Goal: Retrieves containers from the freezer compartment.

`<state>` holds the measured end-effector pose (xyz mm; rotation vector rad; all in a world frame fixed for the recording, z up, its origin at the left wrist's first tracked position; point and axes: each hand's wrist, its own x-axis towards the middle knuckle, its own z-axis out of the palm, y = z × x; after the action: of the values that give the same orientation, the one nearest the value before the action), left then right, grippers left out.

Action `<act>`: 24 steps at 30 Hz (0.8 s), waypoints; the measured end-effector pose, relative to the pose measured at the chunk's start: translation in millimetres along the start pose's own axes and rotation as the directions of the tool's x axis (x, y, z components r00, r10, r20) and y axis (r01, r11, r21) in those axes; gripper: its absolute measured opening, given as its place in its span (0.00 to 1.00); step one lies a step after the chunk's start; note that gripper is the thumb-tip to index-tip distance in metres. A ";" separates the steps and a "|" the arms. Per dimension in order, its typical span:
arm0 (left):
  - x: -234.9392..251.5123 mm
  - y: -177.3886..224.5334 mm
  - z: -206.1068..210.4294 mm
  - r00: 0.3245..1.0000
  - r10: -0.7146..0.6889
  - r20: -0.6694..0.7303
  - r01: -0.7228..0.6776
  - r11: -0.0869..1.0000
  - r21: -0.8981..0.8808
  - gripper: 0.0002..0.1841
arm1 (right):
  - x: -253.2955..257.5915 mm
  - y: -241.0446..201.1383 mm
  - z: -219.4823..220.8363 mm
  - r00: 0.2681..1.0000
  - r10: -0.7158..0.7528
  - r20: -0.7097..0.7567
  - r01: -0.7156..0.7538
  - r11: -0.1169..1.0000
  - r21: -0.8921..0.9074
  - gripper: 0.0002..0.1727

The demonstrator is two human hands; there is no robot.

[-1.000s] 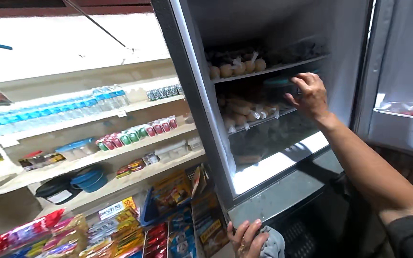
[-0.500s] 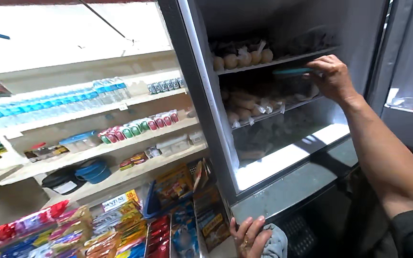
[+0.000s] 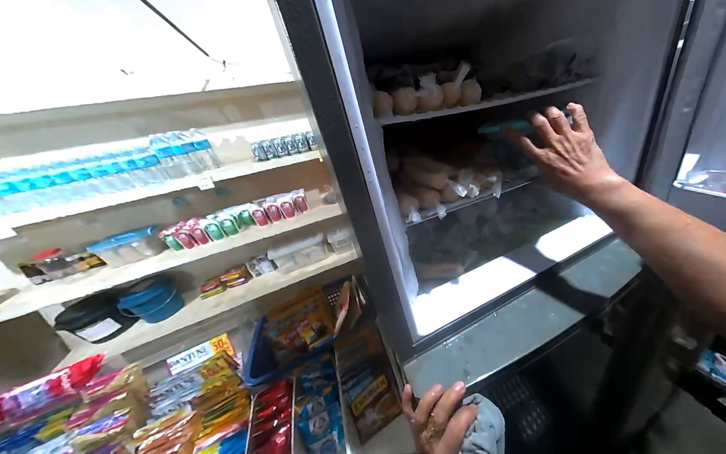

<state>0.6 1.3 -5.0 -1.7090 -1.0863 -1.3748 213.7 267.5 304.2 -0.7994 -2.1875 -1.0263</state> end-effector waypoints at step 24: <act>2.2 -1.3 -1.0 1.000 0.006 0.007 -0.006 1.000 0.026 0.10 | -194.4 6.2 -26.3 0.910 -0.060 -0.411 0.053 0.998 -0.027 0.37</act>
<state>-0.8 1.4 -2.6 -1.6988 -1.0975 -1.3464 350.6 197.6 182.1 -0.4725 -1.8490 -1.1257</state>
